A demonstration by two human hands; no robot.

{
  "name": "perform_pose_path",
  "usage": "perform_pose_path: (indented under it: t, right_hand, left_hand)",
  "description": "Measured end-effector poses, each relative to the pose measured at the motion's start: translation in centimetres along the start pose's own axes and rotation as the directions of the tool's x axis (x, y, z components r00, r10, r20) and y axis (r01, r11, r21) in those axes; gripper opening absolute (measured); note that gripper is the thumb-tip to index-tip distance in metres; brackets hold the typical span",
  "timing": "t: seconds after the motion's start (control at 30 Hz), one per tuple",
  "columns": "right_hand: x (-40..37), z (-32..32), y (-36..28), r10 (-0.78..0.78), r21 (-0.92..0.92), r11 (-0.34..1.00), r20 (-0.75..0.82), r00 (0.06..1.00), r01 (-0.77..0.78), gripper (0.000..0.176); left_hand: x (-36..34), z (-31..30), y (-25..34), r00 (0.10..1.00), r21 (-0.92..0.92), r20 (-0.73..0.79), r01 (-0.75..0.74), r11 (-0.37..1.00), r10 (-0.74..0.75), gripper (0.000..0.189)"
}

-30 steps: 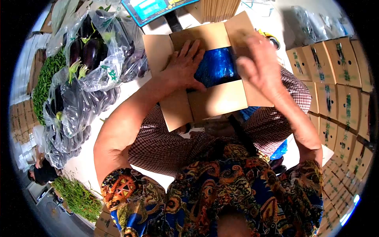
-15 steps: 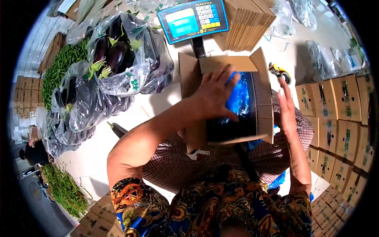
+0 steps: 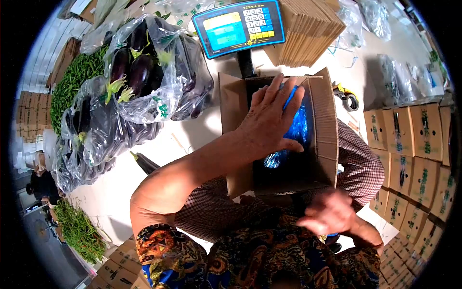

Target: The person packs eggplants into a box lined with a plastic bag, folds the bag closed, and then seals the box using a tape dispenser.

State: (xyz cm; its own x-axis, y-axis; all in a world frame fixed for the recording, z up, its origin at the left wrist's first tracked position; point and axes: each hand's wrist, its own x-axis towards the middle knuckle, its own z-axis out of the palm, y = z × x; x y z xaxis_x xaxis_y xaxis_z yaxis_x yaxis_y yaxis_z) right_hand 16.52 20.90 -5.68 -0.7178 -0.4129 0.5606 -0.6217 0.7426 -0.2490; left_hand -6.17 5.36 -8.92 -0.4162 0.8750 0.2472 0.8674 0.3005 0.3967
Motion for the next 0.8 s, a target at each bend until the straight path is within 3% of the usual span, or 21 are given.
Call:
perform_pose_path:
  t: [0.03,0.07,0.1,0.13,0.27,0.33,0.37,0.4,0.43,0.47,0.6,0.73,0.77,0.8]
  right_hand:
    - [-0.7,0.7,-0.8,-0.143,-0.023,0.99,-0.014,0.99,0.142,0.026]
    - [-1.4,1.1,-1.7,-0.154,-0.012,0.988,-0.023,0.988,0.154,0.019]
    - [-3.1,2.2,-2.5,0.051,0.257,0.96,0.235,0.971,-0.112,0.018]
    - [-3.8,3.1,-3.1,0.25,0.37,0.816,0.468,0.847,-0.445,0.02]
    - [-4.4,5.8,-1.5,0.265,0.211,0.908,0.382,0.885,-0.363,0.024]
    - [-3.0,6.2,-0.6,0.272,0.184,0.909,0.417,0.867,-0.374,0.027]
    - [-2.9,7.2,-0.3,0.303,0.214,0.903,0.295,0.906,-0.372,0.024]
    - [-3.7,8.8,0.2,0.526,0.43,0.609,0.41,0.745,-0.667,0.021]
    - [-2.3,9.1,0.6,0.654,0.395,0.252,0.603,0.456,-0.884,0.021]
    - [-1.8,10.2,1.5,0.497,0.207,0.797,0.31,0.811,-0.567,0.024]
    - [0.7,9.7,2.5,0.521,0.187,0.738,0.454,0.723,-0.649,0.039]
    - [0.8,7.9,1.4,0.335,0.181,0.884,0.395,0.856,-0.43,0.033]
    - [0.9,6.4,1.0,0.414,0.247,0.82,0.366,0.833,-0.516,0.028]
    - [0.7,5.5,1.0,0.466,0.244,0.836,0.159,0.87,-0.492,0.025]
  left_hand:
    - [0.1,0.0,-0.1,1.0,0.024,-0.014,0.002,1.0,-0.002,0.111]
    - [0.3,0.0,-0.3,1.0,0.047,-0.03,0.004,0.999,-0.003,0.11]
    - [0.3,0.3,-0.6,0.999,0.076,-0.033,0.024,0.997,-0.022,0.109]
    - [0.3,0.7,-1.2,0.998,0.106,-0.038,0.044,0.993,-0.04,0.108]
    - [0.5,0.2,-2.0,0.997,0.12,0.055,0.054,0.991,-0.061,0.104]
    - [0.5,0.4,-2.0,0.983,0.103,0.135,0.114,0.988,-0.128,0.105]
    - [0.6,0.6,-1.9,0.972,0.092,0.175,0.142,0.986,-0.156,0.106]
    - [0.6,1.0,-2.2,0.954,0.045,0.271,0.123,0.991,-0.131,0.107]
    - [0.1,1.5,-2.7,0.924,-0.014,0.371,0.109,0.994,-0.096,0.107]
    - [-0.6,2.3,-3.1,0.882,-0.079,0.469,0.095,0.992,-0.047,0.108]
    - [-3.2,4.8,-3.0,0.908,0.098,0.418,-0.047,0.994,0.002,0.105]
    - [-2.4,4.8,-2.3,0.851,0.157,0.504,0.076,0.985,-0.146,0.115]
    - [-2.4,4.8,-2.3,0.841,0.14,0.52,0.084,0.987,-0.146,0.119]
    - [-2.4,4.8,-2.3,0.831,0.126,0.535,0.099,0.987,-0.151,0.122]
